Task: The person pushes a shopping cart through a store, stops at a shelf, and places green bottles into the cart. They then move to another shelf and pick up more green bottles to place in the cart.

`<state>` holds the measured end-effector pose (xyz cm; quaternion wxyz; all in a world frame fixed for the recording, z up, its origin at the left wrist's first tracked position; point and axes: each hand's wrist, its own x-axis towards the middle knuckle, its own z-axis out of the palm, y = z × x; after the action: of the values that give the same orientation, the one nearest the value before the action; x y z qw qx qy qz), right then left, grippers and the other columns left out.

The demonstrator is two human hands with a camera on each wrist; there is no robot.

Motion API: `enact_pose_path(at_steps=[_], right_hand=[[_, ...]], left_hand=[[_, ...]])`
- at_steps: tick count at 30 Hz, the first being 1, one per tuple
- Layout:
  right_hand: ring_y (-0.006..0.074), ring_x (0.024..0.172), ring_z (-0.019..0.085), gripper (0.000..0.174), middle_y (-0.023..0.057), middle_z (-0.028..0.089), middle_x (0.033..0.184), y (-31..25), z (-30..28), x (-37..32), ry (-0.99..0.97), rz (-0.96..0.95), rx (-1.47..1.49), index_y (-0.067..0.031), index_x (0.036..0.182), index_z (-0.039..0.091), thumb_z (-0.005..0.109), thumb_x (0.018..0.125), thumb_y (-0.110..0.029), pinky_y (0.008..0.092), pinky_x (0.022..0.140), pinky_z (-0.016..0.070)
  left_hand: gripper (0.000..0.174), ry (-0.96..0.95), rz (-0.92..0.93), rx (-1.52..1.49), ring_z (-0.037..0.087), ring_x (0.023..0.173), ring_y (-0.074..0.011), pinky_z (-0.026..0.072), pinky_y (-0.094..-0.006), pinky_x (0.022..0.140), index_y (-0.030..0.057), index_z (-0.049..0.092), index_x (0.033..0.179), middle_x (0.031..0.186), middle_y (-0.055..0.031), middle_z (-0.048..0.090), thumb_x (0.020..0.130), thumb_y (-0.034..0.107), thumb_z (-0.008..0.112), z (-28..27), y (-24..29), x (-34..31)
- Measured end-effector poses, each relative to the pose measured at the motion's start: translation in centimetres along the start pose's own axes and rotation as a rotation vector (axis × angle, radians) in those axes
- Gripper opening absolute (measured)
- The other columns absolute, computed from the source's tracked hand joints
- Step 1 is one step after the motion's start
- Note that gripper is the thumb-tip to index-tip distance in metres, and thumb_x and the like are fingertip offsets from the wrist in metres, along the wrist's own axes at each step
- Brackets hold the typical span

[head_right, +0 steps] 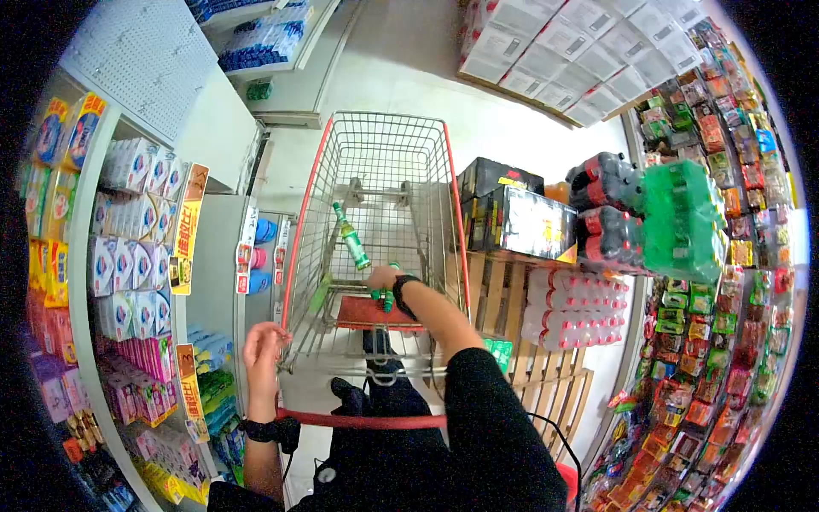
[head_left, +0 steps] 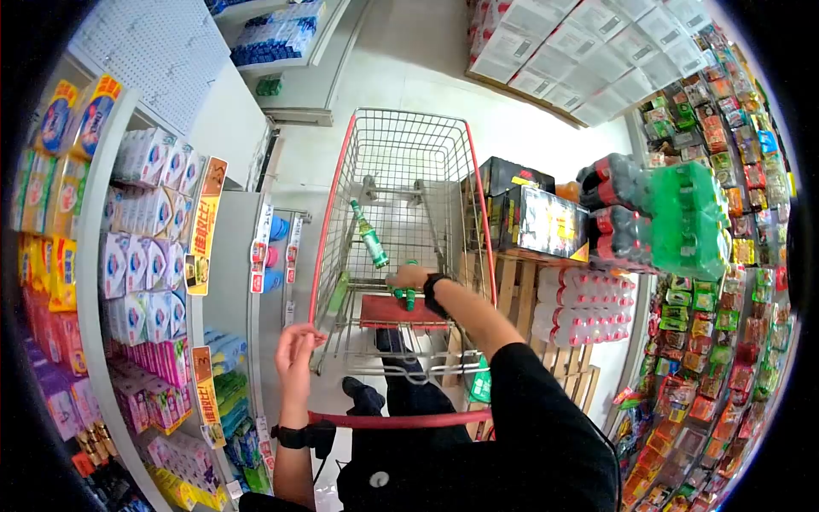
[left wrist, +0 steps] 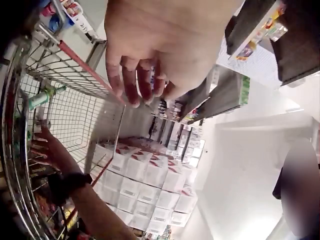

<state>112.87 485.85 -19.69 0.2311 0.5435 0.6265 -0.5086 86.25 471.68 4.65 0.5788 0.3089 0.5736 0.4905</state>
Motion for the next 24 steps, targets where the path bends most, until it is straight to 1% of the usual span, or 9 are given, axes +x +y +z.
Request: enact_pose_path(at_steps=[1, 5, 10, 14, 15, 19, 21, 23, 24], right_hand=[[0.0354, 0.104, 0.059, 0.064, 0.0218, 0.062, 0.113, -1.0, -0.3, -1.0, -0.065, -0.014, -0.038, 0.0023, 0.108, 0.063, 0.044, 0.087, -0.056, 0.0476, 0.085, 0.0463], [0.0331, 0.106, 0.060, 0.070, 0.0173, 0.063, 0.115, 6.5, 9.5, 11.4, -0.076, 0.138, 0.018, -0.0025, 0.108, 0.066, 0.047, 0.078, -0.063, 0.0396, 0.089, 0.0445], [0.0275, 0.101, 0.063, 0.048, 0.0119, 0.065, 0.112, 2.1, 4.7, 5.3, -0.112, 0.175, 0.044, -0.0029, 0.109, 0.063, 0.041, 0.088, -0.041, 0.0437, 0.079, 0.0468], [0.0304, 0.104, 0.059, 0.052, 0.0162, 0.065, 0.111, 3.6, 7.1, 7.2, -0.175, 0.119, 0.149, -0.0068, 0.105, 0.067, 0.048, 0.081, -0.049, 0.0392, 0.086, 0.0443], [0.0304, 0.103, 0.059, 0.052, 0.0164, 0.065, 0.110, 8.0, 11.9, 12.9, -0.155, 0.158, 0.236, -0.0066, 0.104, 0.068, 0.046, 0.083, -0.049, 0.0399, 0.085, 0.0439], [0.0290, 0.094, 0.061, 0.051, 0.0128, 0.068, 0.103, 10.7, 12.2, 15.7, -0.214, 0.002, 0.054, -0.0058, 0.100, 0.068, 0.045, 0.084, -0.048, 0.0406, 0.080, 0.0453], [0.0209, 0.071, 0.057, 0.040, 0.0047, 0.064, 0.080, 5.7, 5.7, 7.5, -0.145, -0.056, 0.027, -0.0067, 0.091, 0.064, 0.053, 0.082, -0.044, 0.0355, 0.061, 0.0478], [0.0130, 0.062, 0.049, 0.036, -0.0006, 0.051, 0.070, 3.1, 1.7, 2.6, -0.204, 0.165, 0.276, -0.0105, 0.094, 0.059, 0.057, 0.080, -0.044, 0.0265, 0.050, 0.0441], [0.0125, 0.068, 0.050, 0.037, 0.0006, 0.055, 0.077, 3.0, 1.0, 1.0, -0.186, 0.170, 0.396, -0.0105, 0.094, 0.060, 0.058, 0.080, -0.045, 0.0280, 0.054, 0.0448]], left_hand=[[0.013, -0.009, -0.009, 0.012, 0.060, 0.087, -0.0148, 0.0489, -0.0303, 0.083, 0.0010, 0.056, 0.104, 0.091, -0.0060, 0.060, 0.093, 0.007, 0.053, 0.8, -0.1, 0.8], [0.013, -0.048, -0.084, 0.029, 0.060, 0.088, -0.0145, 0.0483, -0.0295, 0.083, 0.0005, 0.056, 0.104, 0.091, -0.0055, 0.060, 0.093, 0.007, 0.054, 2.6, -0.9, 2.0], [0.013, -0.079, -0.155, 0.084, 0.060, 0.089, -0.0139, 0.0473, -0.0274, 0.082, 0.0000, 0.056, 0.103, 0.092, -0.0053, 0.061, 0.093, 0.009, 0.055, 3.4, -2.8, 2.6], [0.012, -0.112, -0.168, 0.141, 0.061, 0.089, -0.0111, 0.0465, -0.0247, 0.080, -0.0007, 0.057, 0.100, 0.090, -0.0058, 0.063, 0.092, 0.008, 0.057, 4.3, -2.8, 2.4], [0.012, -0.120, -0.171, 0.127, 0.061, 0.088, -0.0107, 0.0464, -0.0242, 0.080, -0.0008, 0.058, 0.100, 0.090, -0.0058, 0.063, 0.091, 0.008, 0.058, 4.3, -2.6, 2.3], [0.011, -0.169, -0.113, 0.196, 0.061, 0.088, -0.0107, 0.0479, -0.0245, 0.080, -0.0017, 0.060, 0.097, 0.093, -0.0051, 0.063, 0.090, 0.006, 0.060, 4.5, -0.1, 1.5], [0.010, -0.158, -0.044, 0.214, 0.061, 0.090, -0.0116, 0.0486, -0.0252, 0.081, -0.0013, 0.061, 0.097, 0.094, -0.0054, 0.064, 0.089, 0.005, 0.060, 3.4, -0.1, 0.9], [0.009, -0.133, 0.020, 0.240, 0.062, 0.090, -0.0120, 0.0490, -0.0255, 0.080, -0.0009, 0.062, 0.096, 0.094, -0.0054, 0.064, 0.089, 0.004, 0.060, 2.6, 0.9, -0.2], [0.009, -0.120, 0.070, 0.218, 0.062, 0.089, -0.0130, 0.0493, -0.0262, 0.079, -0.0009, 0.062, 0.095, 0.094, -0.0057, 0.064, 0.088, 0.005, 0.061, 1.9, 1.1, -0.8]])
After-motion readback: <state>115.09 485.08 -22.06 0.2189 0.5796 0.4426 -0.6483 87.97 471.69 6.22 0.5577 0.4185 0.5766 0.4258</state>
